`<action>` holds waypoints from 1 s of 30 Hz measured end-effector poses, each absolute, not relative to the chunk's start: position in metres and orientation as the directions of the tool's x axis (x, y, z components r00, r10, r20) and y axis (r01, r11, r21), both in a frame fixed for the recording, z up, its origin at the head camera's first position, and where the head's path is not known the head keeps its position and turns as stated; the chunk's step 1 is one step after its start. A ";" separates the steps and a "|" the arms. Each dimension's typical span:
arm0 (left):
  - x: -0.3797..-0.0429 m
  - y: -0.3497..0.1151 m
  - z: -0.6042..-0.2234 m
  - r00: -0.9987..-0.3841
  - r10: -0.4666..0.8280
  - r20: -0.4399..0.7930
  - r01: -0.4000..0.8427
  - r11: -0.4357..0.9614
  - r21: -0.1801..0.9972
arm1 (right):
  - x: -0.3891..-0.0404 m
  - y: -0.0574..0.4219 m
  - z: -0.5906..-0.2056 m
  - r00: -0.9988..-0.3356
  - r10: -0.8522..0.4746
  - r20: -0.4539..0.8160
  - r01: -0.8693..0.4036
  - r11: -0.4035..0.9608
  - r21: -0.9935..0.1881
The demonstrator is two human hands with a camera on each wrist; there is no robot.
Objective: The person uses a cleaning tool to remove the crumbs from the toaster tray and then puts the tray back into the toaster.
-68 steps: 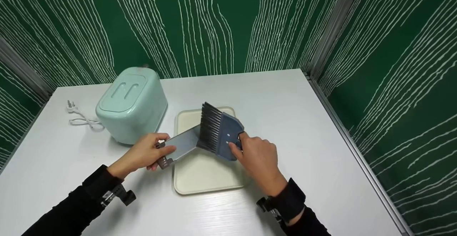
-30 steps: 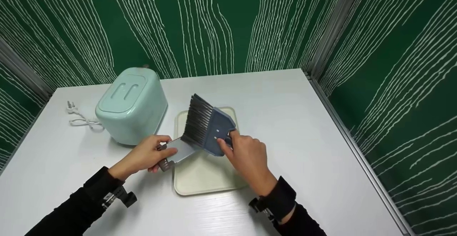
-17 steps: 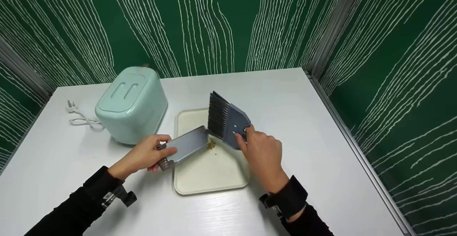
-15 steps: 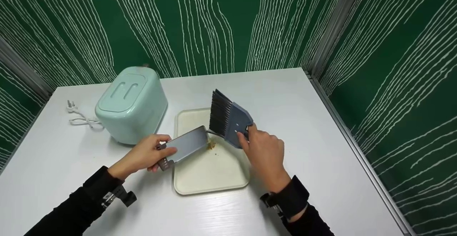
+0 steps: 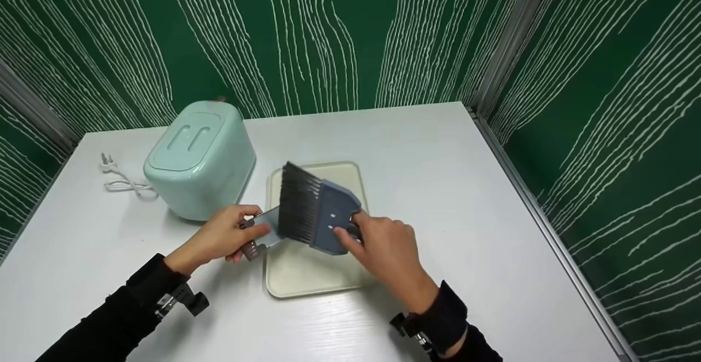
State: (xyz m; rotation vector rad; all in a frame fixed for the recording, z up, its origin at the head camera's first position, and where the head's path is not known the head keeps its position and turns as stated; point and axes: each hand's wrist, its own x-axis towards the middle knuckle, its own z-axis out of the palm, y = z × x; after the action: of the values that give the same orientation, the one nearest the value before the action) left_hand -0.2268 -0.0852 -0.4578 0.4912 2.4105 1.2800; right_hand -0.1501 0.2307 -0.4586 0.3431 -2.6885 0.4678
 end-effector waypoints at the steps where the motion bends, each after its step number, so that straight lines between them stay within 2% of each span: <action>1: -0.227 -0.085 -0.457 -0.873 0.462 -0.159 0.129 0.532 0.837 | -0.150 0.229 -0.460 -0.886 -0.184 0.425 -0.311 0.916 -0.253; 12: -0.228 -0.087 -0.459 -0.875 0.466 -0.134 0.157 0.534 0.831 | -0.155 0.238 -0.466 -0.826 -0.221 0.519 -0.306 0.948 -0.084; 20: -0.228 -0.088 -0.459 -0.871 0.471 -0.138 0.149 0.522 0.840 | -0.160 0.250 -0.467 -0.788 -0.201 0.581 -0.264 0.964 -0.024; 30: -0.227 -0.087 -0.457 -0.872 0.461 -0.164 0.121 0.528 0.841 | -0.164 0.257 -0.466 -0.738 -0.163 0.655 -0.267 0.962 -0.061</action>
State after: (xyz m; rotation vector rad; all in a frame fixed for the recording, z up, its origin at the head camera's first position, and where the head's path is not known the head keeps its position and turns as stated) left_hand -0.2267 -0.0873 -0.4574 0.4793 2.4039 1.2816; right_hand -0.1637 0.2571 -0.4661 0.3008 -2.4145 0.1960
